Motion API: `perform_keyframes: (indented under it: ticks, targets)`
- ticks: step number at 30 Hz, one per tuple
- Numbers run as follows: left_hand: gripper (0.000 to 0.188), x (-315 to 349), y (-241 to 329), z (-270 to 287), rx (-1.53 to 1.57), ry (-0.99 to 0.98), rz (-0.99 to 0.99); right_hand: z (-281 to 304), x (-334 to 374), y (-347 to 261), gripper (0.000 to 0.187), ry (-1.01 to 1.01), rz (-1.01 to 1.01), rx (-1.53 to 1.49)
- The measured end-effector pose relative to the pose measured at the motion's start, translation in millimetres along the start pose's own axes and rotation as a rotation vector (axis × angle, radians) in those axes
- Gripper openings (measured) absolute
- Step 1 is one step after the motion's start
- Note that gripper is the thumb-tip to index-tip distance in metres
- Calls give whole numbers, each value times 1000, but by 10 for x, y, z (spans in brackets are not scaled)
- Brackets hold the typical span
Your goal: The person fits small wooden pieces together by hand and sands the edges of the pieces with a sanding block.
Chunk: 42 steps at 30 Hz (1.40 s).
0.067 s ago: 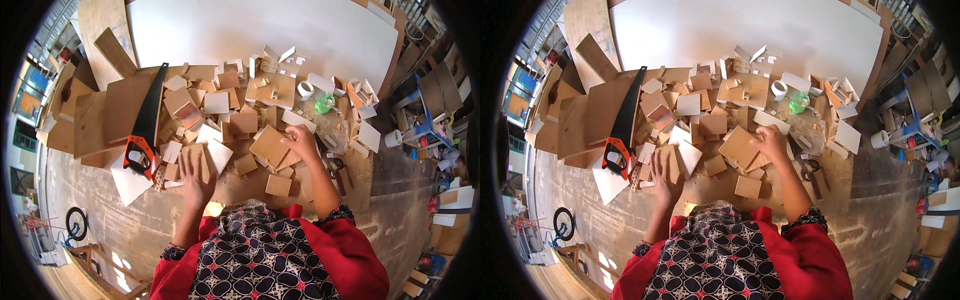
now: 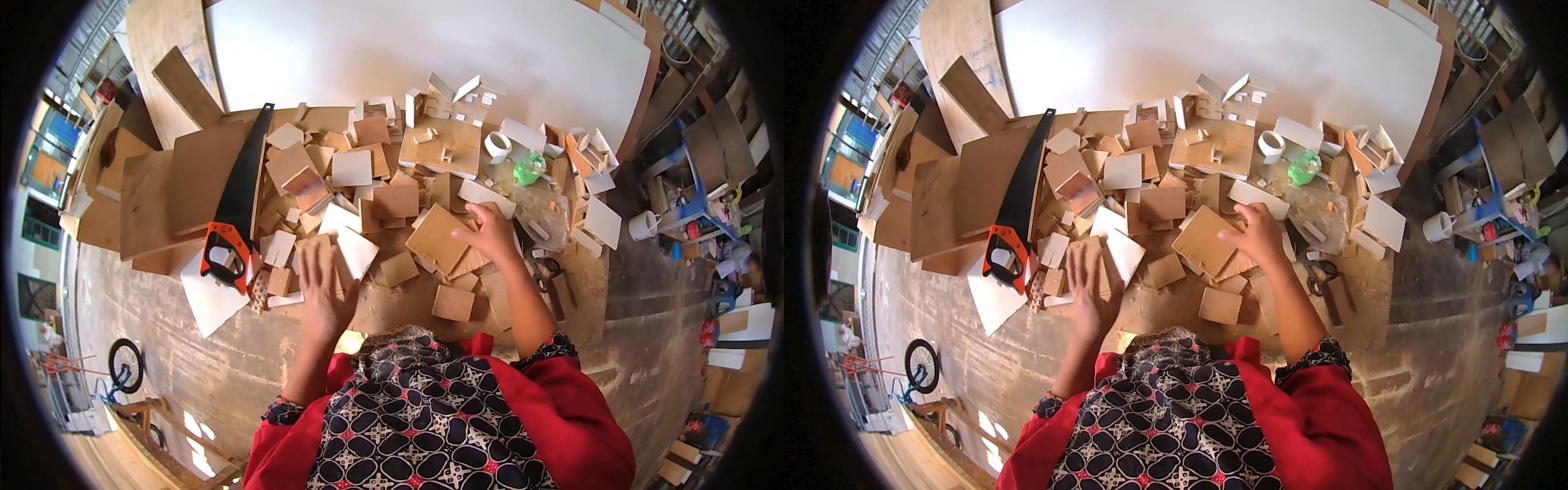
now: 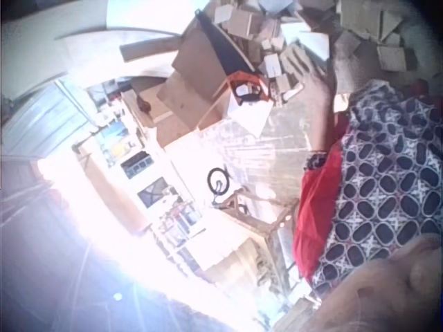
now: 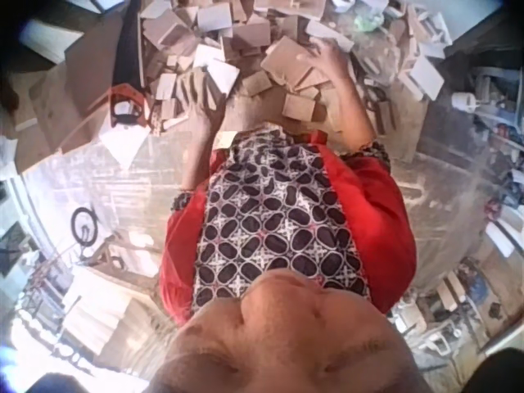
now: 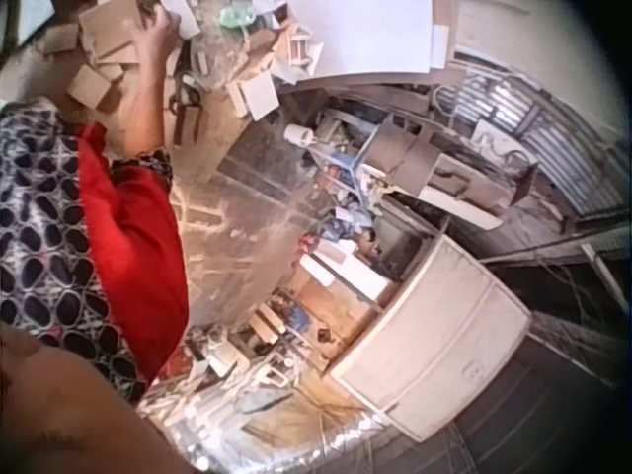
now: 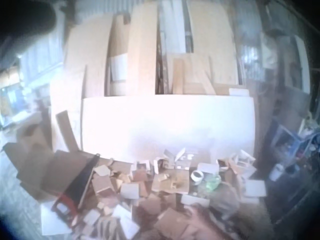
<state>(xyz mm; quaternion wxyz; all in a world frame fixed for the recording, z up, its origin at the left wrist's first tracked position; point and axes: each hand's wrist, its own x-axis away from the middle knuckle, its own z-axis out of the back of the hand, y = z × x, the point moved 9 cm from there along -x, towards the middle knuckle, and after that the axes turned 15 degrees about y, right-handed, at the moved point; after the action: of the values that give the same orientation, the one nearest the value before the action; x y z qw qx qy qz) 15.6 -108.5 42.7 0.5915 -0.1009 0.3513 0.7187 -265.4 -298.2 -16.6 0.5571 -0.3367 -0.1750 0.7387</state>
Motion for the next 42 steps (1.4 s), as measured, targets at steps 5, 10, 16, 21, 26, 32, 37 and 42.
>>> perform_keyframes:
  ticks: [5,10,16,21,26,32,37,42]
  targets:
    - [71,97,478,-470,40,-241,-86,-63,127,-286,57,-12,125,75]
    - [76,153,707,-678,-20,-335,-165,211,104,-374,37,164,75,-94]
    - [95,-3,1063,-740,259,-444,-225,78,556,-252,22,72,-851,-1421]
    - [39,139,1273,-943,827,-664,385,-111,1187,-482,34,-74,-911,-1373]
    - [62,-57,1765,-982,1541,-671,780,1183,1230,12,44,354,-180,-320]
    - [80,-1,2053,-993,1700,-933,835,1850,1720,951,76,208,-305,464]
    - [66,142,2051,-1095,1506,-979,794,1820,1498,736,60,375,-216,-68]
    - [60,286,2022,-1265,1390,-1032,610,1714,925,-460,55,423,41,-458]
